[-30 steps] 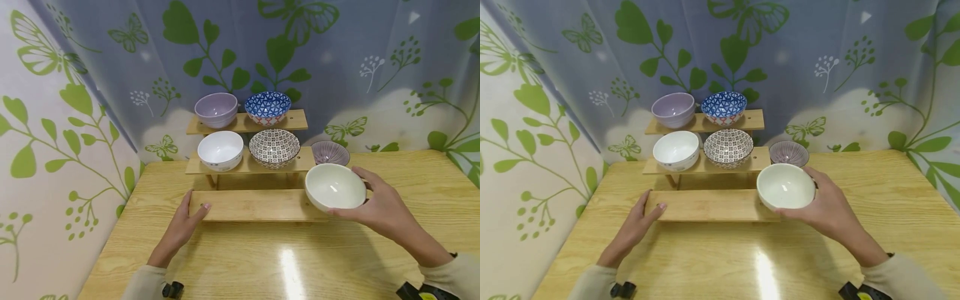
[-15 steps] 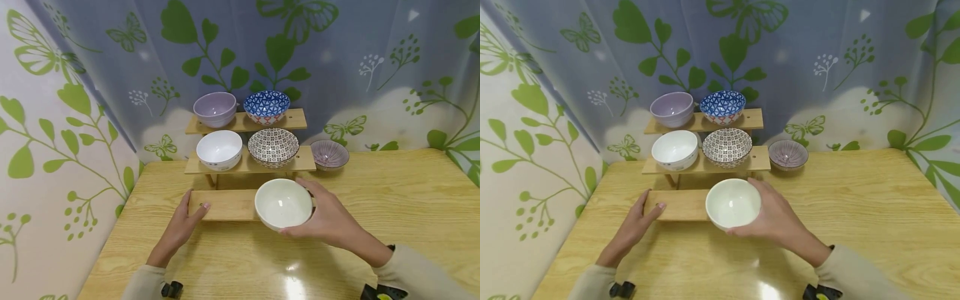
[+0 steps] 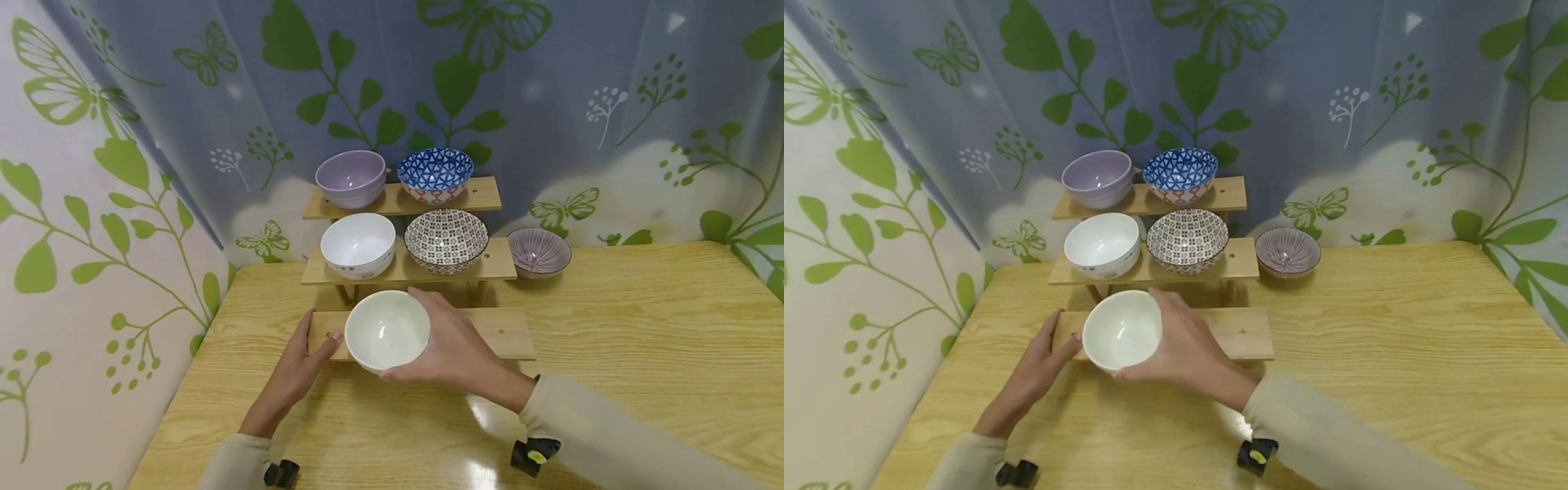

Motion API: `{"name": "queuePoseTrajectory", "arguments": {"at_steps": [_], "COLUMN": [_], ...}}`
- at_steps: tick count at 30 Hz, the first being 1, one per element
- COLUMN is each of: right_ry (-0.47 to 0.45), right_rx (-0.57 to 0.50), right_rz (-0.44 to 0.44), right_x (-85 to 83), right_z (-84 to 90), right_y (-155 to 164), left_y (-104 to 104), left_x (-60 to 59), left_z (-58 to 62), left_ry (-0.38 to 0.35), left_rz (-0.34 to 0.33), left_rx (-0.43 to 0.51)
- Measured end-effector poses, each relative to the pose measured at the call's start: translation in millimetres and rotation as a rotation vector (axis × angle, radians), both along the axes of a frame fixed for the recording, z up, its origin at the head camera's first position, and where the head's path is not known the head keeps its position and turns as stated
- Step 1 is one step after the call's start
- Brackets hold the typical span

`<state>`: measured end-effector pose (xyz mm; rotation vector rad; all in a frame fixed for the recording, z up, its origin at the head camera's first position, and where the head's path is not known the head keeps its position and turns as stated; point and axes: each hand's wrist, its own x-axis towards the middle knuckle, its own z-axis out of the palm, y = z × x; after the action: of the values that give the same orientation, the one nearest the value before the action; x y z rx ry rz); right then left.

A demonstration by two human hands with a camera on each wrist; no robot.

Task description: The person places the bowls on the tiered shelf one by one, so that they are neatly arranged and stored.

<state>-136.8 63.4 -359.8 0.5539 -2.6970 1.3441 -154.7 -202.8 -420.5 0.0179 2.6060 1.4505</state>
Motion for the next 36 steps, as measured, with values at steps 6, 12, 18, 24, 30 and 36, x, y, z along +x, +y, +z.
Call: {"name": "queuePoseTrajectory", "arguments": {"at_steps": [6, 12, 18, 24, 30, 36], "right_ry": [-0.015, -0.008, 0.007, -0.004, -0.076, -0.12], "right_rx": [-0.049, -0.094, -0.119, -0.056, 0.005, -0.073], "right_rz": [0.018, 0.052, 0.091, 0.06, 0.001, -0.05], "right_x": [-10.1, -16.3, -15.5, -6.2, 8.2, 19.8], "right_z": [-1.5, -4.9, -4.6, -3.3, 0.2, 5.9], "right_y": [-20.8, -30.7, -31.3, -17.2, 14.0, 60.7], "left_y": [-0.8, -2.3, -2.2, -1.1, -0.2, 1.3], "left_x": [-0.3, -1.0, 0.8, 0.2, 1.0, 0.7], "left_z": [-1.4, -3.3, -1.3, -0.7, 2.3, 3.8], "left_ry": [0.03, 0.063, 0.075, 0.068, 0.053, 0.034], "left_rz": [-0.007, -0.036, -0.041, -0.044, -0.044, -0.036], "left_rx": [-0.007, -0.016, -0.027, -0.02, -0.019, -0.033]}}
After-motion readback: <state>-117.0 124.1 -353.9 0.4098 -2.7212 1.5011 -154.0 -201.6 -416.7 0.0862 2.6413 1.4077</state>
